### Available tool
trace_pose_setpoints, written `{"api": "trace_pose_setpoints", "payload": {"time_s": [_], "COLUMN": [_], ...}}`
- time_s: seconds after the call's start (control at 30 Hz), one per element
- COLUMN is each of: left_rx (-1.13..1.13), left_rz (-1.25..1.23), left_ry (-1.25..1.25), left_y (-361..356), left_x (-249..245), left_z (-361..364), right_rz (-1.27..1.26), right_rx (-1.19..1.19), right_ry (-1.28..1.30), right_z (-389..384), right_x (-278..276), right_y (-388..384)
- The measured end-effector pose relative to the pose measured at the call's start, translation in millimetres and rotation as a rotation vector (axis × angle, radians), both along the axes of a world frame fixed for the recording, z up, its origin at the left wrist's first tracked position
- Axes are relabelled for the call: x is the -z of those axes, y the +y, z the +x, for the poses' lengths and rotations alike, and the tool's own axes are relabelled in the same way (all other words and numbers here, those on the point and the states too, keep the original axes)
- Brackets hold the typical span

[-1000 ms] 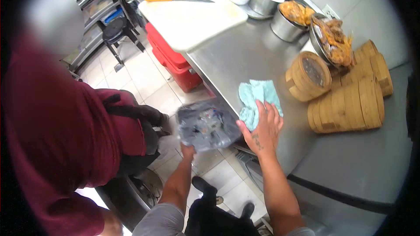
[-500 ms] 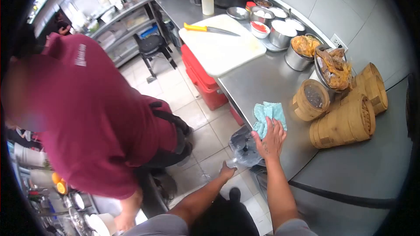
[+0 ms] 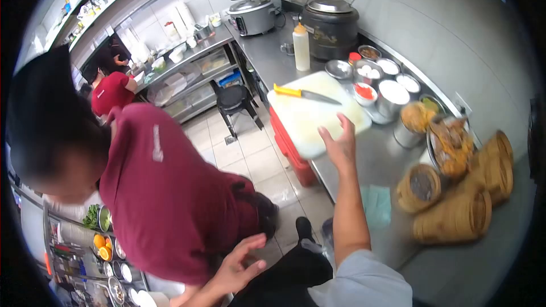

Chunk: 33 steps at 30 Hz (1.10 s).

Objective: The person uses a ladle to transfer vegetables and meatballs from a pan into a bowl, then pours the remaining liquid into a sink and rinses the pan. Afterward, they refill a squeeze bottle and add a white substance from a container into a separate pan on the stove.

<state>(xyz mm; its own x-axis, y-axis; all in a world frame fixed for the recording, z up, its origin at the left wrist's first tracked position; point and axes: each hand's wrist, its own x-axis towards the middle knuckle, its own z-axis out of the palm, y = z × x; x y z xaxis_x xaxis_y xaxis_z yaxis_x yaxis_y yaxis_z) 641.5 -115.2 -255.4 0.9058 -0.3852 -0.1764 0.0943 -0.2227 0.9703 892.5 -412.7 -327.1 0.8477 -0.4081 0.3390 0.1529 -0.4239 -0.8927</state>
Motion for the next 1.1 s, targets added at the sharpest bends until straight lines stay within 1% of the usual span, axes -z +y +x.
{"api": "trace_pose_setpoints", "payload": {"time_s": [0.07,0.1,0.13,0.17,0.2,0.23,0.27,0.3,0.33,0.37,0.43,0.47,0.5,0.53,0.57,0.6,0.67,0.7,0.73,0.77,0.8,0.83,0.87,0.9,0.93,0.97,1.0,1.03,1.07,1.1], "left_rx": [-0.064,-0.105,-0.271,-0.334,-0.377,-0.424,-0.450,-0.495,-0.536,-0.551,-0.619,-0.604,-0.611,-0.617,-0.621,-0.625,-0.602,-0.575,-0.608,-0.596,-0.607,-0.622,-0.596,-0.591,-0.549,-0.484,-0.397,-0.431,-0.384,-0.356], "left_rz": [0.078,0.132,0.089,0.076,0.050,0.019,0.024,0.018,0.009,0.013,-0.051,-0.036,-0.034,-0.036,-0.041,0.004,-0.040,-0.084,-0.172,-0.182,-0.179,-0.175,-0.121,-0.076,-0.159,-0.084,0.058,-0.019,0.078,0.083], "left_ry": [0.009,0.020,0.101,0.224,0.323,0.423,0.427,0.455,0.480,0.474,0.669,0.677,0.661,0.669,0.676,0.682,0.677,0.653,0.657,0.653,0.622,0.589,0.459,0.330,0.567,0.411,0.307,0.235,0.022,-0.097], "left_y": [5,5,-10,-9,-6,-4,-2,-3,-2,-1,4,11,14,16,18,15,13,13,14,17,19,23,26,26,37,37,43,34,36,35], "left_x": [2,3,-14,-11,-10,-9,-8,-5,-3,-3,1,7,13,16,19,14,7,8,15,21,25,27,30,33,20,17,19,2,1,-9], "left_z": [23,34,38,47,58,65,71,76,79,81,82,81,79,79,80,84,87,85,77,69,58,48,38,27,27,16,5,-5,-19,-37], "right_rz": [-0.041,-0.093,-0.121,-0.102,-0.208,-0.188,-0.167,-0.236,-0.289,-0.278,-0.331,-0.320,-0.342,-0.367,-0.364,-0.343,-0.337,-0.281,-0.226,-0.237,-0.197,-0.153,-0.164,-0.208,-0.243,-0.200,-0.149,-0.092,-0.165,-0.034], "right_rx": [-0.023,0.029,0.003,-0.032,0.008,0.016,0.023,0.063,0.096,0.083,0.104,0.098,0.024,-0.049,-0.048,-0.041,-0.034,-0.020,-0.005,0.003,0.051,0.094,0.138,0.114,0.053,-0.100,-0.255,-0.404,-0.478,-0.709], "right_ry": [-0.119,-0.159,-0.159,-0.104,-0.150,-0.155,-0.163,-0.294,-0.181,-0.187,-0.047,-0.062,0.006,0.078,0.067,0.044,0.044,-0.041,-0.132,-0.140,-0.250,-0.362,-0.352,-0.424,-0.498,-0.502,-0.495,-0.474,-0.398,-0.525], "right_z": [109,173,226,271,325,369,410,451,467,490,530,542,549,548,550,546,526,516,504,490,472,442,408,368,325,267,206,144,75,28], "right_x": [-13,-13,-21,-36,-36,-42,-48,-42,-58,-53,-48,-43,-34,-31,-32,-27,-13,-7,-7,-11,-15,-31,-51,-74,-95,-113,-134,-155,-171,-164], "right_y": [8,11,12,13,12,10,8,2,-1,-2,-10,-12,-16,-16,-13,-12,-10,-6,-6,-8,-10,-5,-4,-8,-8,0,8,14,24,36]}}
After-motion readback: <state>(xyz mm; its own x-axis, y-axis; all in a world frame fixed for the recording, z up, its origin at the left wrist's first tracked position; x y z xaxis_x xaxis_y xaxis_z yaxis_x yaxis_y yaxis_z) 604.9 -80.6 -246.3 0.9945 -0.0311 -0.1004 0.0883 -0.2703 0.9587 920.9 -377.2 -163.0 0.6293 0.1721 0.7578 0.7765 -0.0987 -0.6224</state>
